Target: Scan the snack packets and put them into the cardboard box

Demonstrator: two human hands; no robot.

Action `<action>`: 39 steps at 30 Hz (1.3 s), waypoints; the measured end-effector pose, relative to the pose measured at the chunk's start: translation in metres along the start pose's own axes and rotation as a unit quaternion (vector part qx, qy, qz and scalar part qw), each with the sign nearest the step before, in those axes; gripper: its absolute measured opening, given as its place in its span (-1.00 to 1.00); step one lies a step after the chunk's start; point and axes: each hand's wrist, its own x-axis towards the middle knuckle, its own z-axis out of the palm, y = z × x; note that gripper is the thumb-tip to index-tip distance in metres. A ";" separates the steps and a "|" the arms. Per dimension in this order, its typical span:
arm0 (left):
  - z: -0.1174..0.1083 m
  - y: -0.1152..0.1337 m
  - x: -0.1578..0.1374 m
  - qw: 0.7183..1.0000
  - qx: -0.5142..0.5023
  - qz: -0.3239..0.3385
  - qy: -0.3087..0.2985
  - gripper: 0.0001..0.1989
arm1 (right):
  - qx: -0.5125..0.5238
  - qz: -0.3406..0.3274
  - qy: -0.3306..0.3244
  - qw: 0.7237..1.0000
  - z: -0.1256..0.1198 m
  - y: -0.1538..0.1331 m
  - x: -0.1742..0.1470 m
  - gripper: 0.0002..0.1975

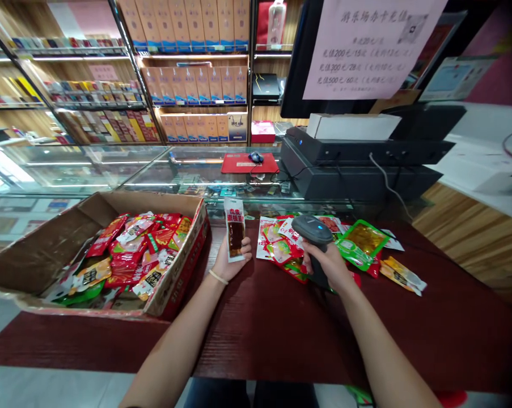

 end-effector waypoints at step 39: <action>-0.019 -0.030 0.025 0.949 0.147 0.197 0.197 -0.59 | -0.124 0.011 -0.098 0.987 0.017 -0.011 -0.012 -0.62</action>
